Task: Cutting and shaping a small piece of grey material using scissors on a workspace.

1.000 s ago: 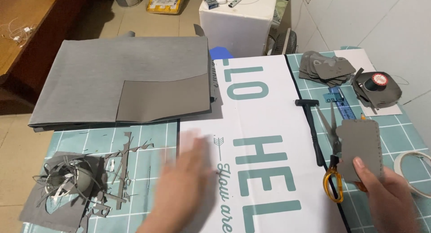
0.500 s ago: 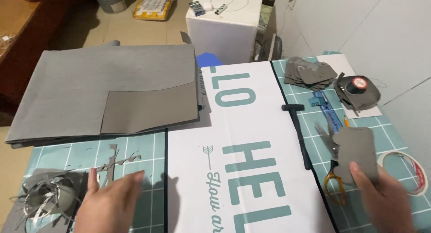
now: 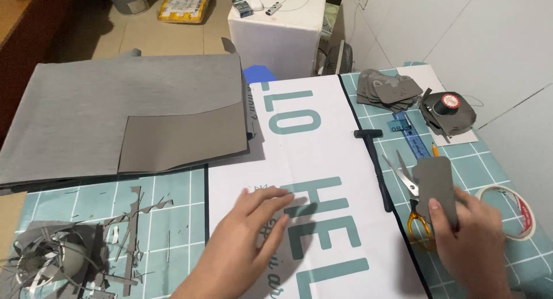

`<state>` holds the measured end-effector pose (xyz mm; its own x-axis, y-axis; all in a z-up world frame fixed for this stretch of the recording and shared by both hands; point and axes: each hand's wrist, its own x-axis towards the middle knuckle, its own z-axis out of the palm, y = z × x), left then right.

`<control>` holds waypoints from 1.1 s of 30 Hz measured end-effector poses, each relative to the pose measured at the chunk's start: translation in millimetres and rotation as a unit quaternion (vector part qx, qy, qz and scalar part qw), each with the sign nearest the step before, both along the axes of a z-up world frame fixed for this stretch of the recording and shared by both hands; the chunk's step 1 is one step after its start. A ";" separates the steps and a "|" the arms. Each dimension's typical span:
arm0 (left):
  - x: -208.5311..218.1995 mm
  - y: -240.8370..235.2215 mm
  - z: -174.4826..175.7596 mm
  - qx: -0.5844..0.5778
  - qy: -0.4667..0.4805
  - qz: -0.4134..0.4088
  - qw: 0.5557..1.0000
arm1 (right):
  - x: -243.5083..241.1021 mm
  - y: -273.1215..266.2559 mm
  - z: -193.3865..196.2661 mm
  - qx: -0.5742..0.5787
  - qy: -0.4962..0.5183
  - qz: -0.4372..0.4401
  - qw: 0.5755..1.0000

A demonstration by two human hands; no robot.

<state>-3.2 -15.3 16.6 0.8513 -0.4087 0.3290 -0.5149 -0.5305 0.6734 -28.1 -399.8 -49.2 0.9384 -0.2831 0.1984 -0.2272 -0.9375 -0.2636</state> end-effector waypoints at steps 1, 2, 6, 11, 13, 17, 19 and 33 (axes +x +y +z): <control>1.8 -4.5 2.0 -0.045 0.028 -0.013 0.999 | -2.6 0.7 -2.0 -0.065 -0.068 0.008 0.996; 3.7 -8.8 4.0 -0.089 0.055 -0.025 0.994 | -5.0 1.6 -4.1 -0.129 -0.135 0.017 0.982; 8.0 -18.4 -7.4 -0.177 0.125 -0.058 0.975 | -12.3 62.0 24.5 0.185 0.018 -0.015 0.983; 5.2 -24.1 -36.4 -0.359 0.393 -0.020 0.846 | -2.7 133.7 28.9 0.431 0.036 0.127 0.893; 6.9 -20.0 -37.3 -0.381 0.383 -0.015 0.842 | 7.3 142.2 32.5 0.358 0.107 0.088 0.923; 11.1 -12.3 -38.7 -0.397 0.355 0.038 0.846 | 20.8 159.3 43.6 0.333 0.208 0.075 0.917; 13.4 -10.1 -44.6 -0.392 0.355 0.054 0.847 | 24.8 169.1 50.9 0.359 0.216 0.053 0.907; 19.9 -9.1 -11.2 -0.463 0.492 0.101 0.731 | 23.3 161.4 25.1 0.007 -0.274 0.300 0.914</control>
<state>16.7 -24.4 5.4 0.8740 -0.2324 -0.4267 0.4856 0.3879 0.7834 -4.7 -238.3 -24.1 0.6860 0.2427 0.6859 0.4956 -0.8461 -0.1963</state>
